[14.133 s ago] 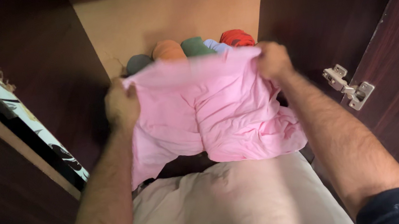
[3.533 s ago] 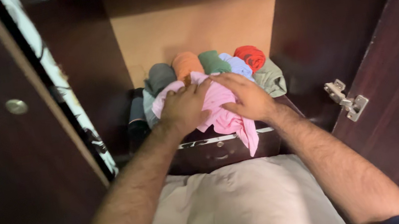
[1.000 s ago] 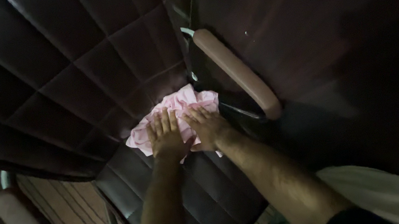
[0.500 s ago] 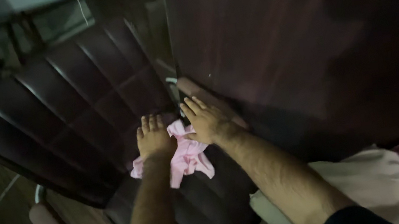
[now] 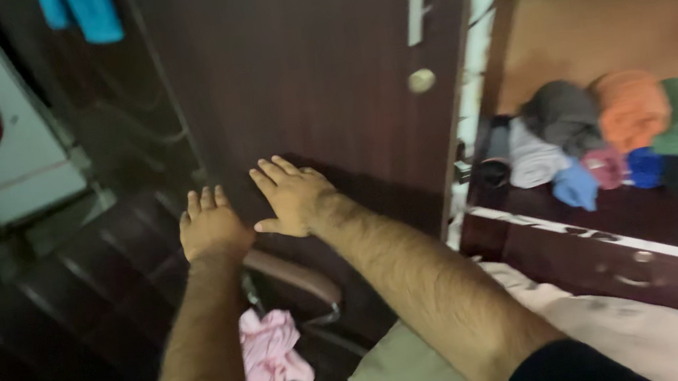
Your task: The person removes a shirt and pants from a closet shelf, folds them, places them onto a chair, and rearranges the remaining rolled clothes on the shelf by hand.
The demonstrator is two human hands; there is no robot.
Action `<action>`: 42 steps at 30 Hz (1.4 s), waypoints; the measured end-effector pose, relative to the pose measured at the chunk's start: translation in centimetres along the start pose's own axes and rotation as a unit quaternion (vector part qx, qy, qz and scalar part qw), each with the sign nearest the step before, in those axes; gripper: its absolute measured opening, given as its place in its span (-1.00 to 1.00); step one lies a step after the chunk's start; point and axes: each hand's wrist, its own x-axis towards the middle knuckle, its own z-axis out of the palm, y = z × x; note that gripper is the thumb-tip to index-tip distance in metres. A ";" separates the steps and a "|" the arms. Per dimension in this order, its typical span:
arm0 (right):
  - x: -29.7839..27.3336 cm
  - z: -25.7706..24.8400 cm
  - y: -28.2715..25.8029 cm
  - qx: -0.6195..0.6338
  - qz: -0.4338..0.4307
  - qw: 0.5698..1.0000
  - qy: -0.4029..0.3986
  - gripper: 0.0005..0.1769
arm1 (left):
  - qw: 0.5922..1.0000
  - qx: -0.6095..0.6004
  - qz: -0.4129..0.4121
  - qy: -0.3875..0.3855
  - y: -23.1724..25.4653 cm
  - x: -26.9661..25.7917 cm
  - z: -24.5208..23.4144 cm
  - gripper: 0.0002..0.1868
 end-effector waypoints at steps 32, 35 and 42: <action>-39.4 -19.6 25.6 -0.199 0.247 0.910 0.269 -0.09 | 0.781 -0.174 0.520 0.297 42.3 -11.9 -19.4 -0.41; -41.2 -18.6 27.2 -0.187 0.293 0.906 0.241 -0.07 | 0.791 -0.164 0.522 0.275 44.9 -12.2 -18.5 -0.27; -43.2 -15.2 30.6 -0.132 0.392 0.892 0.182 -0.05 | 0.825 -0.137 0.517 0.184 47.9 -11.3 -15.5 -0.13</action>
